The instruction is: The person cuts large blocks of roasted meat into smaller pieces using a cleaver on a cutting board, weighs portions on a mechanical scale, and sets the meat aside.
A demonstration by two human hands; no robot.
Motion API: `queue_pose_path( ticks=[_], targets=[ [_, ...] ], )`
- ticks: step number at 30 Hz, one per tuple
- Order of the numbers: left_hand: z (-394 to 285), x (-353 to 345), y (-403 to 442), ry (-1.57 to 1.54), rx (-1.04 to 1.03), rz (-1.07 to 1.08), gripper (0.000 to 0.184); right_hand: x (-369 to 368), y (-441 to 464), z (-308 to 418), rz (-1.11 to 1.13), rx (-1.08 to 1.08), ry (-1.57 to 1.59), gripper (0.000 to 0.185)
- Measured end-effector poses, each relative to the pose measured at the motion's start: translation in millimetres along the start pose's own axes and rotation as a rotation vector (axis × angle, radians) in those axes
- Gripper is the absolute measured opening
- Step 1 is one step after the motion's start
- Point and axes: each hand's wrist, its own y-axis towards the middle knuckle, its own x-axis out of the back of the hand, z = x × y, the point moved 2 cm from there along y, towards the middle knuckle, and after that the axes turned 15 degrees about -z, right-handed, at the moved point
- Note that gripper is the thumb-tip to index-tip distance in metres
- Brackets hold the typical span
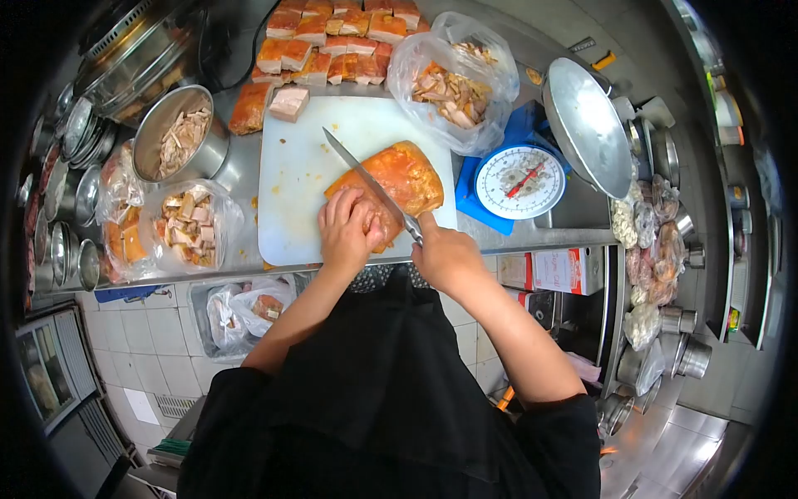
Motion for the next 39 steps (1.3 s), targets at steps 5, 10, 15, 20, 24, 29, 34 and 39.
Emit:
queue_pose_path(
  ticks=[5,10,15,20,24,29,34,39],
  targets=[
    [0,1,-2,0.009,-0.011,0.003,0.027,3,-2,2,-0.028,0.029,-0.039,0.033],
    [4,2,-2,0.001,0.013,0.034,0.029,37,-33,-6,0.058,-0.009,-0.093,0.033],
    [3,0,6,-0.007,0.036,0.058,0.028,-27,-6,-19,-0.068,-0.041,-0.131,0.027],
    [8,8,31,-0.001,0.006,0.092,0.023,-39,-6,-27,-0.16,-0.049,-0.058,0.024],
    [13,0,115,-0.077,0.028,0.059,0.018,-38,-3,-31,-0.131,-0.032,-0.015,0.027],
    [46,-91,156,-0.067,-0.187,0.54,0.063,-14,8,-17,-0.049,-0.016,-0.017,0.029],
    [52,-101,163,0.053,-0.024,0.886,0.08,8,22,-5,0.092,-0.038,-0.085,0.026],
    [47,-98,164,0.084,0.017,0.901,0.082,8,27,-5,0.148,-0.074,-0.066,0.025]
  ],
)
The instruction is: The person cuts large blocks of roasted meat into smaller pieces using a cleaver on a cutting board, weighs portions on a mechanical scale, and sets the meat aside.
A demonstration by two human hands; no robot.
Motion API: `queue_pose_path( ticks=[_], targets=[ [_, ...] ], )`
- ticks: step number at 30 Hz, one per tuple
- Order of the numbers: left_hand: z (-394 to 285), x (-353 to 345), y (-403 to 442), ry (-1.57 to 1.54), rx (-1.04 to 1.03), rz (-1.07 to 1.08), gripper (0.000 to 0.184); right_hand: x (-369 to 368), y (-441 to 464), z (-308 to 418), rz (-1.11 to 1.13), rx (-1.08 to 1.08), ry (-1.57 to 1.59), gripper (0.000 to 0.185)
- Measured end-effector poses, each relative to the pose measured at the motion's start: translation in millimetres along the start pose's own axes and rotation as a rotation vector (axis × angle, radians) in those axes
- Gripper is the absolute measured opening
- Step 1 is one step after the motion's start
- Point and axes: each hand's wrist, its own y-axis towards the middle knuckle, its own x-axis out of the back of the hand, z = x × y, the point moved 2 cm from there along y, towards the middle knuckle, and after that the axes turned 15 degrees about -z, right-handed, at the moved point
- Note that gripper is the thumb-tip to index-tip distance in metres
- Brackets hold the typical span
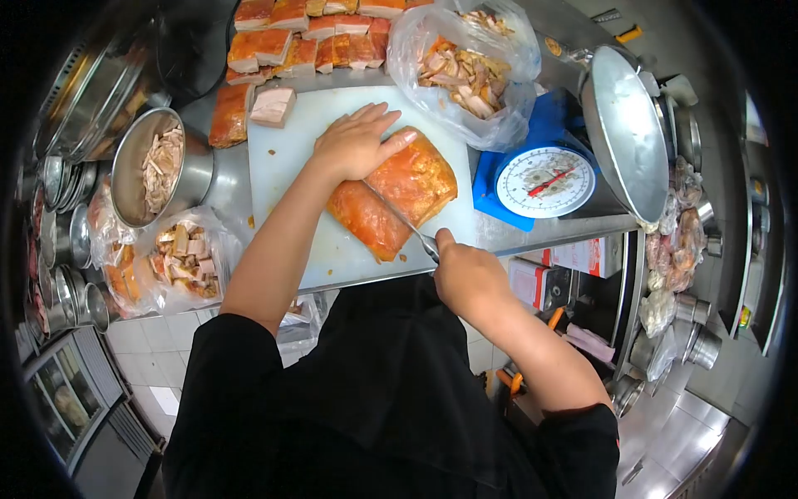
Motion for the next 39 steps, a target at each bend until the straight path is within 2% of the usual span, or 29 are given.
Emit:
queue_pose_path(
  ticks=[7,8,10,19,21,22,24,25,27,29,32,33,36,37,38,39],
  targets=[
    [2,-4,2,0.005,0.019,-0.015,0.078,-13,7,-12,0.006,0.024,0.021,0.026],
    [1,-4,2,0.064,0.045,-0.042,0.078,-34,12,-21,0.014,0.026,0.021,0.026],
    [-1,-3,1,0.123,0.079,-0.078,0.077,-80,15,-40,-0.18,0.043,0.095,0.029],
    [-7,-7,17,0.166,0.039,0.007,0.078,-75,27,-54,-0.225,0.053,0.123,0.031],
    [-12,-7,26,0.13,0.035,0.014,0.076,-72,42,-68,-0.102,-0.002,0.233,0.035],
    [-6,-14,32,0.142,0.035,-0.002,0.076,-69,49,-74,-0.116,0.01,0.236,0.035],
    [1,-24,40,-0.087,-0.117,-0.233,0.06,-67,60,-85,0.031,-0.02,0.382,0.04],
    [0,-18,34,-0.067,-0.112,-0.248,0.06,-64,60,-86,0.053,-0.015,0.403,0.041],
    [-2,-4,9,-0.307,-0.016,-0.589,0.035,-65,56,-84,0.014,0.044,0.36,0.041],
    [-40,8,-46,-0.132,0.173,-0.642,0.017,-64,47,-83,-0.017,0.074,0.344,0.041],
    [-86,-35,-123,0.059,0.033,-0.674,0.018,-78,53,-98,0.013,0.089,0.454,0.039],
    [-97,-45,-137,0.119,-0.025,-0.707,0.02,-59,46,-94,0.104,0.057,0.507,0.04],
    [-99,-48,-156,0.246,0.051,-0.652,0.024,-48,39,-101,0.165,0.116,0.544,0.042],
    [-95,-41,-163,0.22,0.088,-0.627,0.034,-47,36,-104,0.198,0.127,0.563,0.044],
    [-89,-33,-174,0.238,0.099,-0.63,0.034,-56,36,-109,0.206,0.148,0.567,0.044],
    [-79,-25,-185,0.302,0.163,-0.589,0.044,-69,40,-113,0.138,0.213,0.546,0.045]
  ],
)
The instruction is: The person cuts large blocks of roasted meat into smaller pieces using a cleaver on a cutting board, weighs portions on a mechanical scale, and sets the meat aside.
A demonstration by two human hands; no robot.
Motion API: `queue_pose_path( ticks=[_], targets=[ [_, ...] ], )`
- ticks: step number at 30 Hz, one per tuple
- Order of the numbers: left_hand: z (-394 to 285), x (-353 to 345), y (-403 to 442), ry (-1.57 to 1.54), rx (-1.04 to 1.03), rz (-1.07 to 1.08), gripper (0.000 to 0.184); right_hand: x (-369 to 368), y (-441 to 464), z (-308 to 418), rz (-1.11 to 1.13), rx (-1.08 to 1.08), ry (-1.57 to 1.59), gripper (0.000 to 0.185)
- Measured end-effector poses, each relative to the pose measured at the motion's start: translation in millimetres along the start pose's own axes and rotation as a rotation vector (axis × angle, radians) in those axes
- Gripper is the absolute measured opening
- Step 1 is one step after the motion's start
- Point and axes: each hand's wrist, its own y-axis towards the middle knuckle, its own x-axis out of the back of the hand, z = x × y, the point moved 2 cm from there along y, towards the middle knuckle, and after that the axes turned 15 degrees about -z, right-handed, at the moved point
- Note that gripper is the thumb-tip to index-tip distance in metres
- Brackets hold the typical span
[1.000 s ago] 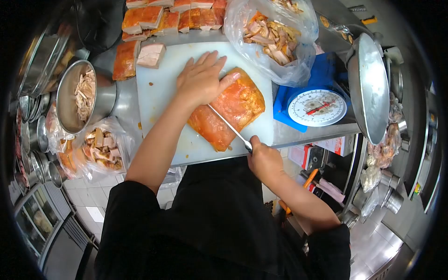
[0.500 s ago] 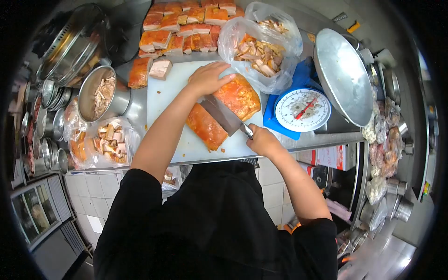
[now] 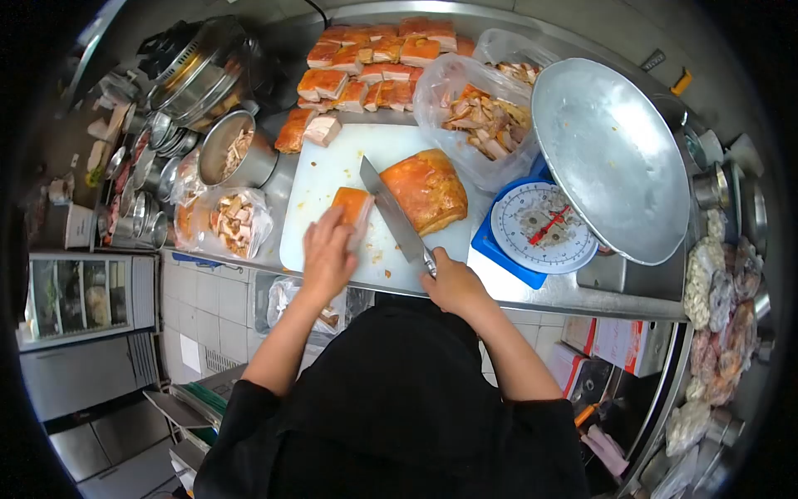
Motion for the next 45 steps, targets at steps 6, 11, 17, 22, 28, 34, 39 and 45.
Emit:
queue_pose_path(
  ticks=[6,11,17,22,28,34,39,45],
  targets=[
    [31,38,12,0.093,0.16,0.149,0.086,-8,1,-10,-0.133,0.202,0.003,0.046],
    [22,21,42,0.229,-0.193,0.427,0.094,-17,0,-15,-0.283,0.316,0.044,0.048],
    [32,0,50,0.269,-0.135,0.428,0.077,-13,0,-4,-0.255,0.279,-0.05,0.039],
    [33,-22,39,0.229,0.074,0.277,0.08,-11,3,8,-0.166,0.194,-0.157,0.038],
    [47,-11,46,0.041,0.08,0.26,0.083,-11,-1,20,-0.165,0.115,-0.148,0.04],
    [102,-38,84,-0.968,0.633,0.671,0.081,-19,-5,21,-0.231,0.085,-0.148,0.038],
    [116,-48,91,-1.128,0.715,0.804,0.079,-28,-7,20,-0.275,0.072,-0.155,0.037],
    [114,-45,87,-1.115,0.657,0.818,0.077,-31,-6,18,-0.285,0.077,-0.174,0.037]
  ],
)
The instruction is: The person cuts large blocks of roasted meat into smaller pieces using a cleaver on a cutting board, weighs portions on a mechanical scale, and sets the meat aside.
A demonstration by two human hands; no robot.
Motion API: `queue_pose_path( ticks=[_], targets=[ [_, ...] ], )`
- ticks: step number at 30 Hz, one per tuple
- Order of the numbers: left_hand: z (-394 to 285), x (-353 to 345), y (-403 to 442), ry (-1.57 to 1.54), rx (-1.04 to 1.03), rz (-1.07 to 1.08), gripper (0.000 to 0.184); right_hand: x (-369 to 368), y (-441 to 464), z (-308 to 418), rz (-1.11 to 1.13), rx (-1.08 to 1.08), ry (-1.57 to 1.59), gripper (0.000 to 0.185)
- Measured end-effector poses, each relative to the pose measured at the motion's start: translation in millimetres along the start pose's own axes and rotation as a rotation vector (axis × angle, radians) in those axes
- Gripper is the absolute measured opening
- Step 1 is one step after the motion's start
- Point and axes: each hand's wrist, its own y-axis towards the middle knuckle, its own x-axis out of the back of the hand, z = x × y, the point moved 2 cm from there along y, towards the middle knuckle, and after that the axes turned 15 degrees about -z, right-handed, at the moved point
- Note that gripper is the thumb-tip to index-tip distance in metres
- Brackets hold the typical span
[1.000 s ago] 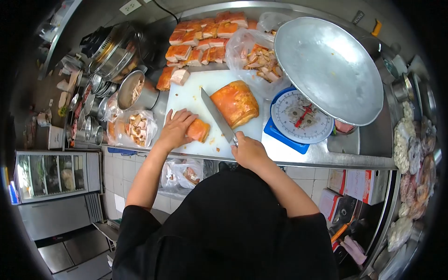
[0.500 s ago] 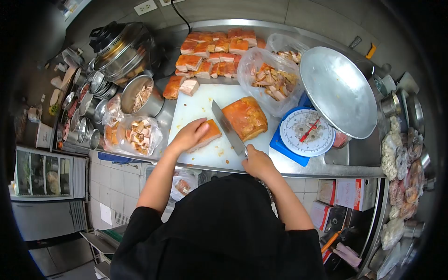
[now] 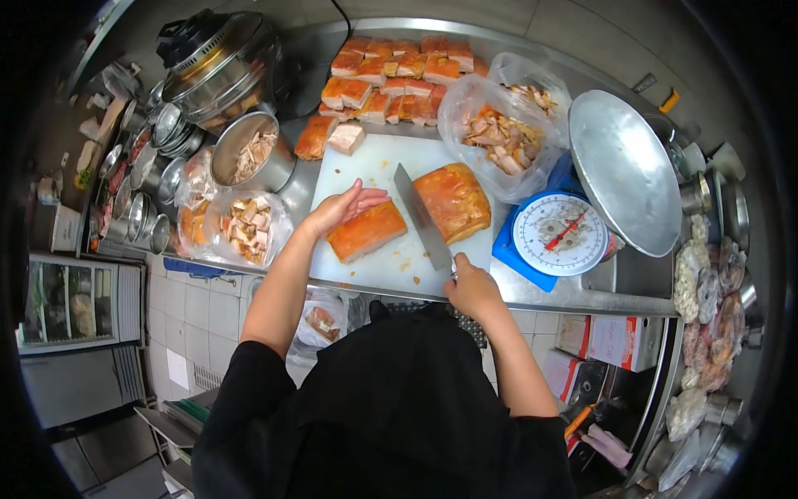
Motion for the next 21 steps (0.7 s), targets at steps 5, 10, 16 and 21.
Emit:
queue_pose_path(
  ticks=[5,10,16,21],
  targets=[
    [-2,0,-3,0.028,-0.013,0.006,0.077,-2,0,-1,0.014,0.01,0.041,0.036],
    [10,5,7,0.012,-0.017,0.02,0.078,9,-5,14,0.073,-0.109,0.14,0.037],
    [7,4,2,-0.017,-0.011,-0.022,0.079,12,-26,17,-0.089,-0.106,0.159,0.035],
    [7,4,-2,-0.048,-0.03,-0.027,0.078,52,-67,47,-0.021,-0.033,0.125,0.037]
  ],
)
